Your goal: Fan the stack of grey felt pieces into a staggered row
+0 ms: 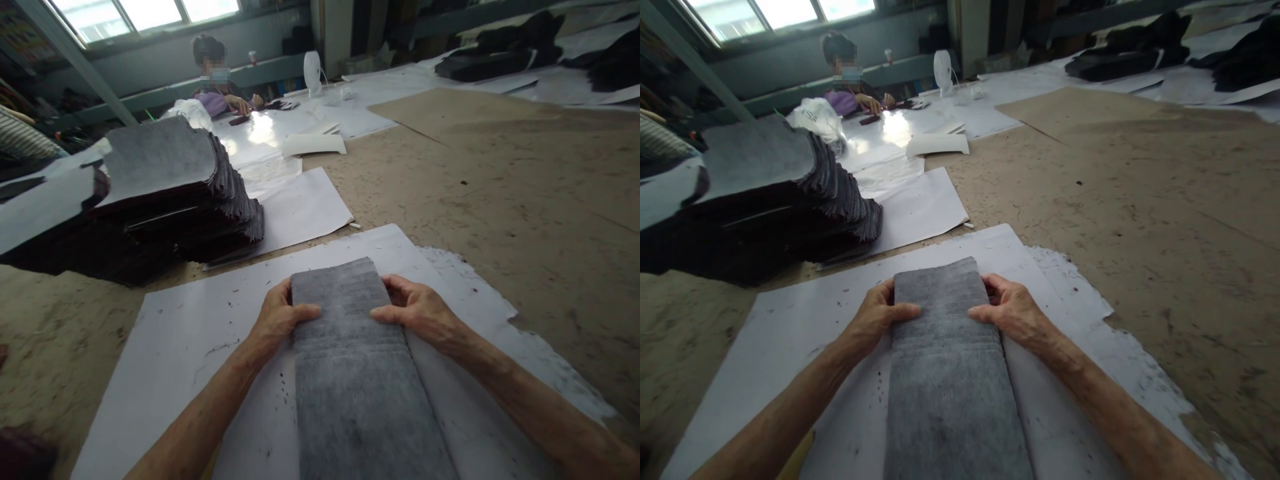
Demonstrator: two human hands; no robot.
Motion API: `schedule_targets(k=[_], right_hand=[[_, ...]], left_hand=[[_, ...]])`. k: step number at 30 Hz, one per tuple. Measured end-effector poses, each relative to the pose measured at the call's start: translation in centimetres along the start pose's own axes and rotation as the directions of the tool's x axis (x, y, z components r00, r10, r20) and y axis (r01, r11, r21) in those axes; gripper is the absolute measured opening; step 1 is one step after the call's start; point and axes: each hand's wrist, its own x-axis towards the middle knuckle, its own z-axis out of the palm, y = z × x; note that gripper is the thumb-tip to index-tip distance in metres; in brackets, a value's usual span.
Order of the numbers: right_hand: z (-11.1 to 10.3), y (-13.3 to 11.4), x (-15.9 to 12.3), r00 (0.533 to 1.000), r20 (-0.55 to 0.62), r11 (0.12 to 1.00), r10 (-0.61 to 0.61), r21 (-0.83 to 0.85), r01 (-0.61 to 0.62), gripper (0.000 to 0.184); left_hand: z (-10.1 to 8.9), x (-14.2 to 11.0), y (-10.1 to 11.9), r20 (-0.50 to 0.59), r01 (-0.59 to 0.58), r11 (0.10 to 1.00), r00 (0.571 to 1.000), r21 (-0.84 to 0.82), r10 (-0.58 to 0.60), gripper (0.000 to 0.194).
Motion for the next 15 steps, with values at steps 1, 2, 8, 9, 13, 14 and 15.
schedule_targets(k=[1, 2, 8, 9, 13, 14, 15], right_hand=[[0.1, -0.2, 0.2, 1.000, 0.010, 1.000, 0.000, 0.005, 0.000, 0.045], [0.2, -0.5, 0.5, 1.000, 0.012, 1.000, 0.000, 0.003, 0.000, 0.045], [0.6, -0.3, 0.7, 0.997, -0.050, 0.994, -0.052, -0.102, 0.047, 0.022], [0.5, 0.0, 0.7, 0.995, -0.070, 0.990, -0.076, -0.128, 0.066, 0.020], [0.1, 1.0, 1.1, 0.979, -0.167, 0.966, -0.121, -0.246, 0.078, 0.032], [0.1, 1.0, 1.3, 0.968, -0.211, 0.956, -0.134, -0.285, 0.070, 0.040], [0.2, 0.8, 1.3, 0.952, -0.268, 0.946, -0.150, -0.318, 0.060, 0.046]], left_hand=[[0.1, 0.2, 0.1, 0.005, 0.009, 1.000, 1.000, 0.009, -0.009, 0.035], [0.2, 0.4, 0.1, 0.004, 0.015, 1.000, 1.000, 0.018, -0.015, 0.033], [-0.1, 0.5, 0.0, -0.035, -0.037, 0.999, 0.999, 0.017, 0.038, 0.019], [-0.3, 0.4, -0.2, -0.036, -0.059, 0.998, 0.998, 0.018, 0.059, 0.019], [-0.6, 1.0, -0.7, -0.082, -0.097, 0.993, 0.991, 0.064, 0.102, 0.024], [-0.6, 1.3, -0.8, -0.109, -0.102, 0.991, 0.988, 0.086, 0.111, 0.027], [-0.6, 1.6, -1.0, -0.140, -0.107, 0.988, 0.983, 0.114, 0.122, 0.031]])
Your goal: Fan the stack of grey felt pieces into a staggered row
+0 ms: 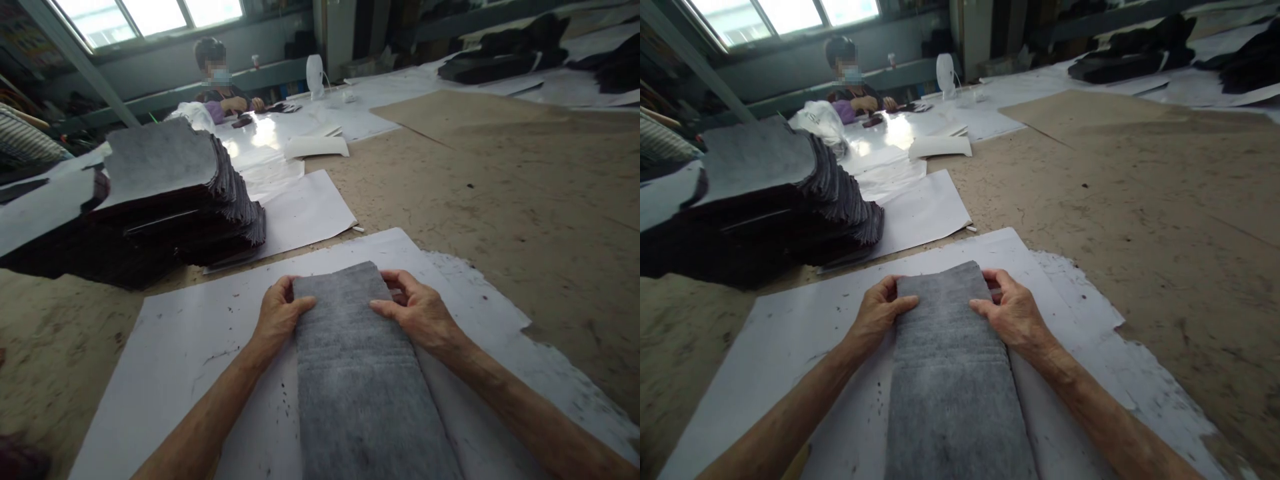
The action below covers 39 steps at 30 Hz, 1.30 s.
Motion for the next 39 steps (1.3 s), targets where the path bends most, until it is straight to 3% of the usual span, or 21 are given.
schedule_targets(k=[2, 4, 5, 7, 8, 10, 12, 17, 22, 24, 28, 33, 37, 39], right_hand=[[0.2, -0.6, -0.4, 0.985, -0.146, 0.990, -0.092, -0.121, 0.075, 0.052], [0.6, -1.0, -1.7, 0.921, -0.187, 0.900, -0.341, -0.347, 0.263, 0.055], [0.9, -1.0, -2.6, 0.861, -0.119, 0.791, -0.495, -0.471, 0.389, 0.056], [1.7, -0.5, -4.4, 0.719, 0.167, 0.505, -0.674, -0.607, 0.614, 0.061], [2.0, -0.2, -5.2, 0.652, 0.323, 0.391, -0.686, -0.591, 0.705, 0.062], [2.5, 0.5, -6.4, 0.601, 0.518, 0.289, -0.608, -0.561, 0.776, 0.064], [2.7, 0.5, -7.0, 0.600, 0.566, 0.265, -0.566, -0.564, 0.782, 0.066], [2.6, -0.5, -7.8, 0.556, 0.490, 0.198, -0.671, -0.604, 0.772, 0.070], [2.5, 0.1, -8.5, 0.481, 0.621, 0.093, -0.619, -0.550, 0.830, 0.071], [2.4, 0.0, -8.7, 0.467, 0.618, 0.081, -0.633, -0.547, 0.833, 0.073], [2.3, 0.0, -9.0, 0.450, 0.556, 0.062, -0.699, -0.580, 0.812, 0.069], [2.5, 1.1, -9.3, 0.444, 0.648, -0.012, -0.619, -0.573, 0.820, 0.069], [2.3, 0.1, -9.2, 0.431, 0.636, 0.016, -0.640, -0.550, 0.835, 0.063], [2.0, -0.7, -8.8, 0.455, 0.578, 0.085, -0.678, -0.553, 0.829, 0.048]], left_hand=[[0.1, 0.4, -0.3, -0.080, -0.024, 0.997, 0.996, 0.077, 0.030, 0.041], [-0.1, 0.4, -0.6, -0.159, -0.054, 0.982, 0.984, 0.179, 0.083, 0.047], [-0.3, 0.3, -0.7, -0.190, -0.070, 0.970, 0.975, 0.234, 0.117, 0.048], [-0.9, -0.1, -0.9, -0.229, -0.102, 0.938, 0.956, 0.332, 0.185, 0.047], [-1.2, -0.3, -1.0, -0.235, -0.114, 0.921, 0.949, 0.372, 0.212, 0.046], [-1.8, -0.8, -1.4, -0.229, -0.130, 0.893, 0.942, 0.431, 0.247, 0.045], [-2.3, -1.2, -1.9, -0.210, -0.142, 0.873, 0.941, 0.466, 0.265, 0.044], [-2.8, -1.7, -3.1, -0.168, -0.185, 0.801, 0.927, 0.569, 0.334, 0.045], [-2.6, -1.5, -3.3, -0.150, -0.206, 0.772, 0.920, 0.601, 0.362, 0.044], [-2.5, -1.5, -3.4, -0.150, -0.219, 0.770, 0.914, 0.599, 0.376, 0.043], [-2.5, -1.4, -3.5, -0.154, -0.226, 0.758, 0.906, 0.612, 0.394, 0.043], [-2.2, -1.8, -3.2, -0.085, -0.281, 0.724, 0.902, 0.630, 0.424, 0.042], [-1.9, -2.0, -3.1, 0.056, -0.379, 0.605, 0.874, 0.700, 0.483, 0.041], [-1.9, -2.1, -3.2, 0.124, -0.408, 0.528, 0.862, 0.745, 0.491, 0.039]])
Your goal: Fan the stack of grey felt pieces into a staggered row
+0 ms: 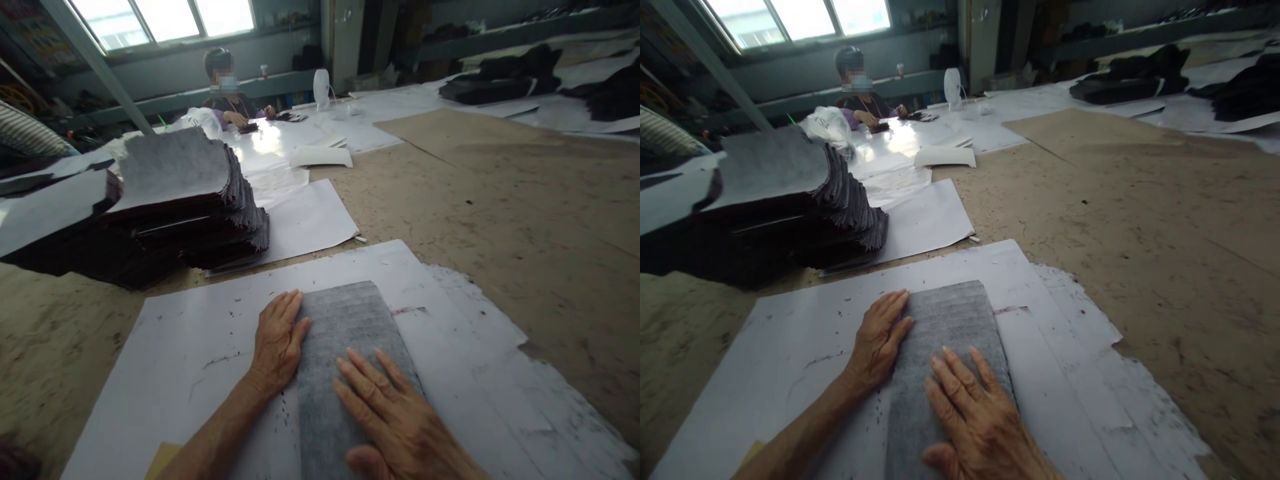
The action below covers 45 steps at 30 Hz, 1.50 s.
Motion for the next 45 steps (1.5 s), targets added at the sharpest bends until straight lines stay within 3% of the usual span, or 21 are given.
schedule_targets(k=[2, 4, 8, 12, 17, 19, 22, 24, 26, 29, 30, 32, 34, 36, 41, 45], right_hand=[[-0.3, 1.1, 0.5, 0.988, -0.090, 0.991, 0.129, 0.057, -0.124, 0.033], [-0.1, 3.0, 1.1, 0.940, -0.149, 0.948, 0.307, 0.129, -0.290, 0.027], [1.0, 7.8, 2.5, 0.831, 0.005, 0.815, 0.556, 0.194, -0.546, 0.028], [1.5, 10.8, 3.9, 0.825, 0.144, 0.805, 0.546, 0.182, -0.565, 0.039], [1.7, 11.6, 5.1, 0.817, 0.263, 0.813, 0.513, 0.157, -0.561, 0.038], [1.8, 11.9, 5.3, 0.809, 0.282, 0.810, 0.516, 0.146, -0.567, 0.035], [1.6, 11.9, 5.1, 0.795, 0.256, 0.796, 0.550, 0.126, -0.592, 0.039], [0.7, 11.1, 4.6, 0.783, 0.204, 0.779, 0.588, 0.117, -0.616, 0.044], [-0.4, 9.2, 3.9, 0.804, 0.083, 0.796, 0.589, 0.111, -0.595, 0.047], [-1.7, 4.1, 2.1, 0.896, -0.188, 0.915, 0.402, 0.045, -0.401, 0.057], [-1.7, 2.3, 1.3, 0.927, -0.171, 0.943, 0.333, 0.031, -0.333, 0.061], [-1.4, -0.9, -0.3, 0.996, -0.049, 0.995, 0.075, 0.065, -0.072, 0.054], [-1.1, -2.7, -1.5, 0.993, 0.101, 0.994, -0.066, 0.091, 0.056, 0.056], [-1.2, -3.1, -1.9, 0.985, 0.150, 0.993, -0.086, 0.090, 0.073, 0.057], [-1.4, -3.7, -2.5, 0.990, 0.005, 0.987, -0.139, 0.077, 0.138, 0.056], [0.0, -6.0, -4.7, 0.985, 0.025, 0.983, -0.169, 0.083, 0.167, 0.036]], left_hand=[[0.1, 0.0, 0.0, 0.025, -0.012, 0.999, 1.000, 0.040, 0.011, 0.037], [0.1, 0.2, -0.1, 0.040, -0.001, 0.999, 0.999, 0.054, -0.001, 0.034], [-0.3, 1.0, -0.2, 0.069, 0.018, 0.998, 0.997, 0.058, -0.022, 0.032], [-0.8, 2.2, -0.3, 0.116, 0.010, 0.998, 0.993, 0.064, -0.017, 0.036], [-1.0, 3.4, -0.1, 0.185, -0.005, 0.997, 0.983, 0.074, -0.008, 0.036], [-0.9, 3.5, 0.0, 0.174, 0.005, 0.996, 0.985, 0.091, -0.021, 0.040], [-1.1, 3.1, -0.1, 0.073, 0.017, 0.992, 0.997, 0.127, -0.026, 0.056], [-1.4, 2.2, -0.3, 0.004, -0.007, 0.993, 1.000, 0.121, 0.007, 0.059], [-1.9, 0.8, -0.4, 0.013, -0.061, 0.992, 0.998, 0.110, 0.060, 0.054], [-2.7, -1.3, -0.1, 0.212, -0.185, 0.969, 0.966, 0.161, 0.149, 0.052], [-2.8, -1.9, 0.2, 0.299, -0.232, 0.955, 0.939, 0.182, 0.171, 0.053], [-2.9, -2.7, 0.7, 0.438, -0.296, 0.931, 0.881, 0.214, 0.179, 0.055], [-2.8, -3.0, 1.0, 0.498, -0.313, 0.918, 0.853, 0.243, 0.159, 0.056], [-2.7, -3.0, 1.1, 0.508, -0.315, 0.912, 0.849, 0.264, 0.146, 0.056], [-2.5, -3.0, 0.9, 0.491, -0.321, 0.901, 0.859, 0.291, 0.147, 0.055], [-2.3, -3.2, 0.9, 0.472, -0.310, 0.895, 0.872, 0.319, 0.134, 0.055]])
